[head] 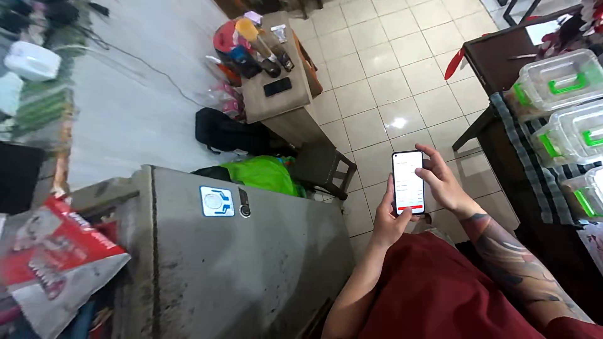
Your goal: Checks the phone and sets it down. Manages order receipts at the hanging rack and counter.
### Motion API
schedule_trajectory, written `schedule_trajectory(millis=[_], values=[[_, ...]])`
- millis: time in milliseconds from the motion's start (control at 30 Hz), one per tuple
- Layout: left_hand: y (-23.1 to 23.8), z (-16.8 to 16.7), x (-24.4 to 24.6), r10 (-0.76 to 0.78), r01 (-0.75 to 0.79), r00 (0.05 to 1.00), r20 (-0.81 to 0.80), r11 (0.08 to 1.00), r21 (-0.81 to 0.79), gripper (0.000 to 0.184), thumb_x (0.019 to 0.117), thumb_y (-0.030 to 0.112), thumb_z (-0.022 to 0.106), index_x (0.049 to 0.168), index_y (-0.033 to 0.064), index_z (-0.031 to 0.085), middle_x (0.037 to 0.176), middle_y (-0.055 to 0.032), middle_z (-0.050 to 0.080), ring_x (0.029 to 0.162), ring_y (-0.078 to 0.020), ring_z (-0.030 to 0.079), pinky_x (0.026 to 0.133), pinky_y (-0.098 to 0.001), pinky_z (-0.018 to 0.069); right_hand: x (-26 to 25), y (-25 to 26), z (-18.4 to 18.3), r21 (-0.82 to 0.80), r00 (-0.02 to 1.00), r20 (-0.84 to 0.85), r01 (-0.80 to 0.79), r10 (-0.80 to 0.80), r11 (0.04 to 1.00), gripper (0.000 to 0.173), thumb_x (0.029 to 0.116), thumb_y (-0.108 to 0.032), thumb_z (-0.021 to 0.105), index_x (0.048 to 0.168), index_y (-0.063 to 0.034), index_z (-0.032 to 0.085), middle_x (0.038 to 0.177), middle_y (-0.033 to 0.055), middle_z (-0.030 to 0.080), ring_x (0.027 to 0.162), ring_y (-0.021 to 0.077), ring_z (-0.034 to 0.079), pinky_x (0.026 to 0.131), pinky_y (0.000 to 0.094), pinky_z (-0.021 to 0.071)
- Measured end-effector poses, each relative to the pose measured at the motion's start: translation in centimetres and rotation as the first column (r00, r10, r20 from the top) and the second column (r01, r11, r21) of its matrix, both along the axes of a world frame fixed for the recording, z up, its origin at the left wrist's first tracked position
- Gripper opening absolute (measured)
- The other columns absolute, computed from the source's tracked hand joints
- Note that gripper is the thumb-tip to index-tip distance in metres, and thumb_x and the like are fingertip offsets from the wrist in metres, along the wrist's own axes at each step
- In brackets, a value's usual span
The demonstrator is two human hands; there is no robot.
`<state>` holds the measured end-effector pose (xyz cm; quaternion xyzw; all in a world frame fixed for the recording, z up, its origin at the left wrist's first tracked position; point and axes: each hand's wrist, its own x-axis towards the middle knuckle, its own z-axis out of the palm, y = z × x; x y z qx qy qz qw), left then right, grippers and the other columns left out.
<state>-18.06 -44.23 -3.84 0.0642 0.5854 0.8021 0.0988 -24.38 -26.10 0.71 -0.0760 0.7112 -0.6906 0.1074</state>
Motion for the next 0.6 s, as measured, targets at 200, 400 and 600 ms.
schedule_trajectory(millis=[200, 400, 600], values=[[-1.9, -0.2, -0.3, 0.050, -0.050, 0.999, 0.001, 0.998, 0.048, 0.089, 0.0909, -0.001, 0.056, 0.166, 0.0161, 0.012, 0.140, -0.0220, 0.058, 0.100, -0.0353, 0.072, 0.072, -0.0506, 0.0660, -1.8, -1.4, -0.2, -0.008, 0.992, 0.006, -0.126, 0.126, 0.992, 0.060, 0.1075, -0.023, 0.044, 0.163, -0.0278, 0.024, 0.138, 0.0084, 0.063, 0.114, 0.0215, 0.068, 0.094, 0.0420, 0.0599], [-2.8, -0.8, -1.4, 0.163, -0.162, 0.987, -0.007, 0.984, 0.080, 0.087, 0.0901, 0.005, 0.055, 0.166, 0.0175, 0.014, 0.138, -0.0209, 0.059, 0.098, -0.0327, 0.072, 0.071, -0.0492, 0.0653, -4.4, -2.1, -0.7, 0.011, 0.959, 0.006, -0.283, 0.283, 0.959, 0.069, 0.1056, -0.018, 0.044, 0.166, -0.0297, 0.013, 0.140, 0.0074, 0.063, 0.116, 0.0200, 0.068, 0.096, 0.0412, 0.0587], [-2.3, -1.0, -4.4, 0.271, -0.271, 0.963, 0.016, 0.958, 0.093, 0.088, 0.0896, 0.009, 0.056, 0.166, 0.0220, 0.015, 0.143, -0.0183, 0.055, 0.103, -0.0314, 0.071, 0.071, -0.0491, 0.0649, -8.5, -2.1, -1.8, -0.028, 0.911, 0.003, -0.412, 0.412, 0.911, 0.076, 0.1013, -0.009, 0.048, 0.166, -0.0265, 0.012, 0.127, 0.0087, 0.069, 0.104, 0.0202, 0.071, 0.091, 0.0408, 0.0603]])
